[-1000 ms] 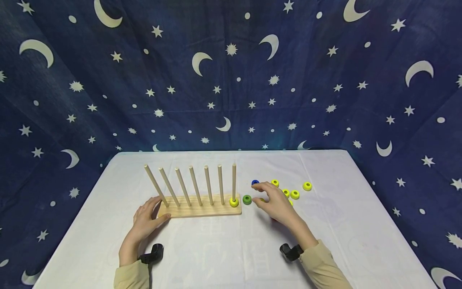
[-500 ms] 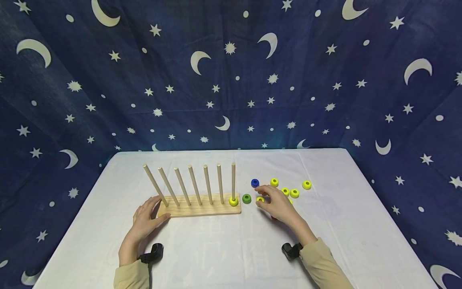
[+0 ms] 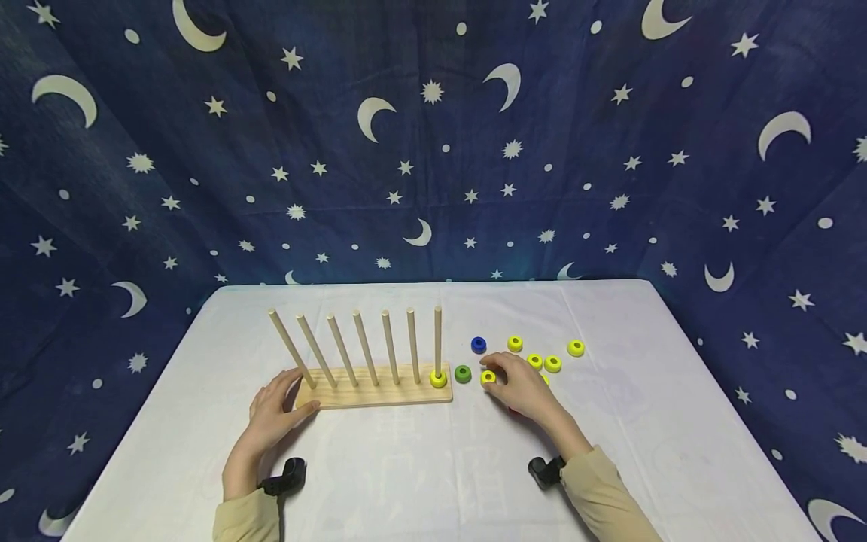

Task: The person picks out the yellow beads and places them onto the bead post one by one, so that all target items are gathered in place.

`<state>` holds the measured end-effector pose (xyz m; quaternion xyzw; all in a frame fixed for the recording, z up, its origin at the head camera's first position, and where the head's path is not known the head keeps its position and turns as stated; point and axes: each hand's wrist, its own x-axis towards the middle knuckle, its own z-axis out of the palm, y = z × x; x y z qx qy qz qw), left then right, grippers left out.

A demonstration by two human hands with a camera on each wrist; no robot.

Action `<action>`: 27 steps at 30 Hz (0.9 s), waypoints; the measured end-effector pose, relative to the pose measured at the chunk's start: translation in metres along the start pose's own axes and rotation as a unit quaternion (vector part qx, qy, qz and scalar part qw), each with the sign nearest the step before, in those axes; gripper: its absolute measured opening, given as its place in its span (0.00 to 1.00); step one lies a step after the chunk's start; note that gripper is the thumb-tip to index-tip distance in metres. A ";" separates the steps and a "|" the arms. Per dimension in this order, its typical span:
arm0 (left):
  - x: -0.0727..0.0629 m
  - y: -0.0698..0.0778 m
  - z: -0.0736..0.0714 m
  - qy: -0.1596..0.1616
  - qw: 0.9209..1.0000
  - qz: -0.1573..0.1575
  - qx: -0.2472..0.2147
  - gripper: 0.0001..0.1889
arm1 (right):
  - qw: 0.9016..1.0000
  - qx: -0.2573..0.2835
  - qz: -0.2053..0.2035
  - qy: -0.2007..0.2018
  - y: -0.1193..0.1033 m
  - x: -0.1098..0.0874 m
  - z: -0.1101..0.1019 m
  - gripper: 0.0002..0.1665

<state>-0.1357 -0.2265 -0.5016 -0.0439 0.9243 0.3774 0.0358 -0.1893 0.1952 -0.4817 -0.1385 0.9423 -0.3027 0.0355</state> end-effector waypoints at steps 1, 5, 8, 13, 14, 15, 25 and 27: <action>0.000 0.000 0.000 0.000 1.000 0.001 -0.001 0.40 | 1.000 0.000 -0.001 0.000 0.000 0.000 0.000 0.23; 0.000 0.000 0.000 0.001 1.000 0.003 -0.001 0.39 | 1.000 -0.005 0.001 -0.002 -0.001 0.000 0.000 0.22; 0.000 0.000 0.000 0.002 1.000 0.003 -0.001 0.39 | 1.000 -0.009 0.005 -0.004 -0.001 0.000 0.000 0.22; 0.000 0.000 0.000 0.001 1.000 0.003 0.000 0.39 | 1.000 -0.018 0.003 -0.002 -0.002 0.000 -0.001 0.20; 0.000 0.000 0.000 0.001 1.000 0.003 0.000 0.40 | 1.000 -0.019 0.003 -0.001 -0.002 0.000 -0.001 0.20; 0.000 0.000 0.000 0.000 1.000 0.002 -0.001 0.40 | 1.000 -0.020 0.004 -0.001 -0.003 0.000 -0.001 0.20; -0.001 0.000 -0.001 -0.001 1.000 -0.003 -0.003 0.40 | 1.000 -0.025 0.009 0.000 -0.003 0.001 0.001 0.18; -0.001 0.000 -0.001 -0.002 1.000 -0.003 -0.002 0.40 | 1.000 -0.024 0.006 0.001 -0.003 0.001 0.001 0.18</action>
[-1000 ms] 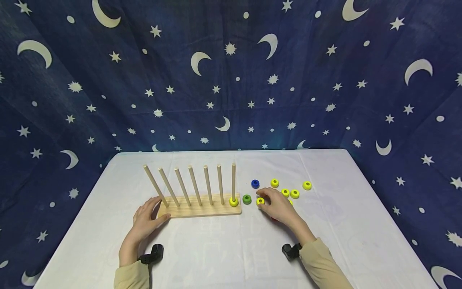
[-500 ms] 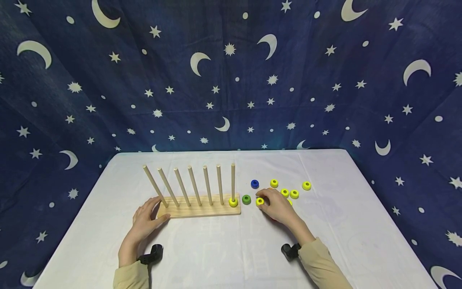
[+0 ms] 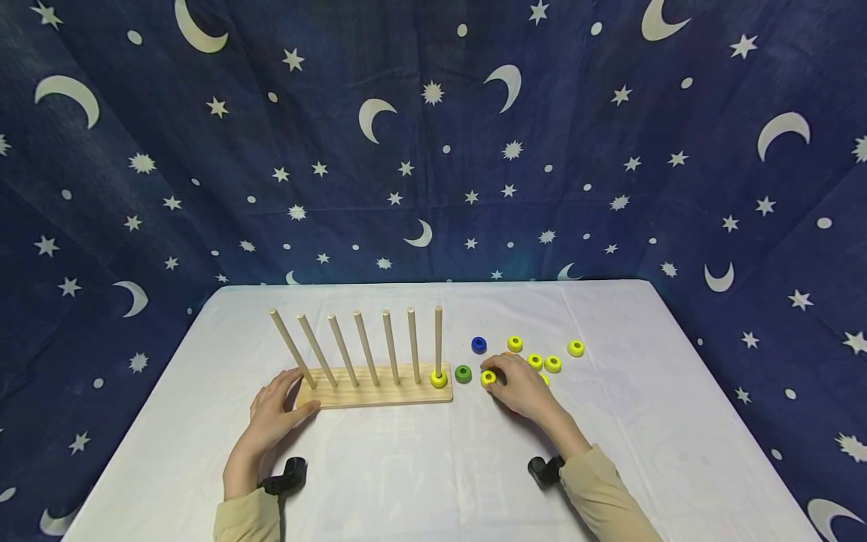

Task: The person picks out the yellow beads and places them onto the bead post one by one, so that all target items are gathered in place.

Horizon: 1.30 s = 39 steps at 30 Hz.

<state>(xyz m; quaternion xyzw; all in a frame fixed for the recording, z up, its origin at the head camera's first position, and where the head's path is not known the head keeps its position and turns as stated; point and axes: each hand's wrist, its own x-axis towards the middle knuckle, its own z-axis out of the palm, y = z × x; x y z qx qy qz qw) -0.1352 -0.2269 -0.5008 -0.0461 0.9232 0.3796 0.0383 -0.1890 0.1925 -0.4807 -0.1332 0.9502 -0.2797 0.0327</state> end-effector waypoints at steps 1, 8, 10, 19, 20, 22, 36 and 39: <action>0.000 0.000 0.000 0.000 1.000 0.001 0.000 0.40 | 1.000 0.000 -0.002 0.001 0.000 0.000 0.000 0.18; 0.001 -0.001 0.000 0.000 1.000 0.005 0.001 0.40 | 1.000 -0.002 -0.007 0.003 0.001 0.000 0.001 0.17; 0.000 -0.001 0.000 0.001 1.000 0.006 0.001 0.40 | 1.000 0.004 -0.005 0.002 0.001 0.000 0.001 0.17; 0.000 -0.002 0.001 0.006 1.000 0.013 0.001 0.40 | 1.000 0.030 0.006 0.005 0.002 -0.002 -0.001 0.17; 0.000 -0.001 0.001 0.005 1.000 0.013 0.000 0.40 | 0.999 0.032 0.003 0.007 0.002 -0.002 -0.001 0.17; 0.000 -0.001 0.001 0.005 1.000 0.011 0.000 0.40 | 0.999 0.036 0.001 0.011 0.002 -0.003 -0.002 0.17; 0.001 -0.003 0.001 0.008 1.000 0.016 0.003 0.40 | 0.997 0.072 -0.005 0.027 -0.005 -0.006 -0.010 0.20; 0.001 -0.003 0.001 0.007 1.000 0.016 0.004 0.40 | 0.997 0.077 -0.007 0.029 -0.009 -0.007 -0.013 0.20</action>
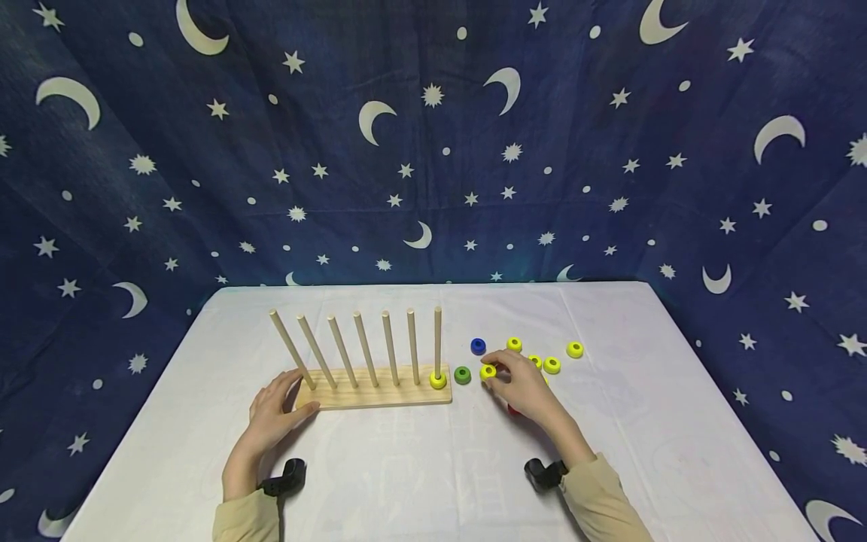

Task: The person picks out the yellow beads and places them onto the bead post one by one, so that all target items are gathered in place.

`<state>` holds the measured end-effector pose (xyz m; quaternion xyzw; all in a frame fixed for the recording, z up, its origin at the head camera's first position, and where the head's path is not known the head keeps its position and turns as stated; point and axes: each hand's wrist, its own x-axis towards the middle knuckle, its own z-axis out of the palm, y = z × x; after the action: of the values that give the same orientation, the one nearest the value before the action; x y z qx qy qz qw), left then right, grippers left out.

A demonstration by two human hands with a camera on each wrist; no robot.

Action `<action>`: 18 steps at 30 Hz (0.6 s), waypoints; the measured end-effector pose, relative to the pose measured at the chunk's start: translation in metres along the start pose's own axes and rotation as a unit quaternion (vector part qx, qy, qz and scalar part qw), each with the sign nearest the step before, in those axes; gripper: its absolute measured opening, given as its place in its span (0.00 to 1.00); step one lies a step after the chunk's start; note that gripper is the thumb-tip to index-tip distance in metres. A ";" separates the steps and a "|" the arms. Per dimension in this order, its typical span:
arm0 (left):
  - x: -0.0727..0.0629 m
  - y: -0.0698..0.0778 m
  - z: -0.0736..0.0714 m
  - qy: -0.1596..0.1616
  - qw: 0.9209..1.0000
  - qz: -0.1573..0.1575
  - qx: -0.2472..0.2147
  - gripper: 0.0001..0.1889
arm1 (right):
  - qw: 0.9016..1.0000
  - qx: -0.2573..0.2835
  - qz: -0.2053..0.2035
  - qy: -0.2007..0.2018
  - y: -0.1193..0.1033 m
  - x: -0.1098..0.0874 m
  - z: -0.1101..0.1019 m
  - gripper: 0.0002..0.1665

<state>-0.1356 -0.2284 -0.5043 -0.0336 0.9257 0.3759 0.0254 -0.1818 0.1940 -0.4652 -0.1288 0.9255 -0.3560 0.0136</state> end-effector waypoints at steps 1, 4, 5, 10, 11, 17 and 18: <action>0.000 0.000 0.000 0.000 1.000 0.001 0.000 0.40 | 1.000 0.002 0.001 0.003 -0.002 0.000 -0.001 0.20; 0.000 0.000 0.000 0.000 1.000 0.002 0.001 0.40 | 1.000 0.002 -0.009 0.014 -0.007 -0.002 -0.004 0.20; 0.000 0.000 -0.001 0.000 1.000 0.002 0.001 0.40 | 1.000 0.002 -0.012 0.018 -0.008 -0.002 -0.005 0.20; -0.001 0.002 -0.001 -0.001 1.000 -0.001 -0.002 0.40 | 0.999 0.004 -0.027 0.032 -0.016 -0.004 -0.011 0.20; -0.001 0.002 -0.001 -0.001 1.000 -0.002 -0.003 0.40 | 0.999 0.003 -0.029 0.033 -0.018 -0.004 -0.012 0.20; -0.002 0.002 0.000 0.004 1.000 0.003 -0.006 0.40 | 0.999 -0.001 -0.035 0.042 -0.026 -0.005 -0.017 0.20; -0.002 0.002 0.000 0.005 1.000 0.004 -0.006 0.40 | 0.998 0.000 -0.037 0.044 -0.027 -0.006 -0.018 0.20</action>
<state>-0.1337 -0.2269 -0.5024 -0.0322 0.9238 0.3811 0.0194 -0.1721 0.1874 -0.4344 -0.1471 0.9199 -0.3614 -0.0404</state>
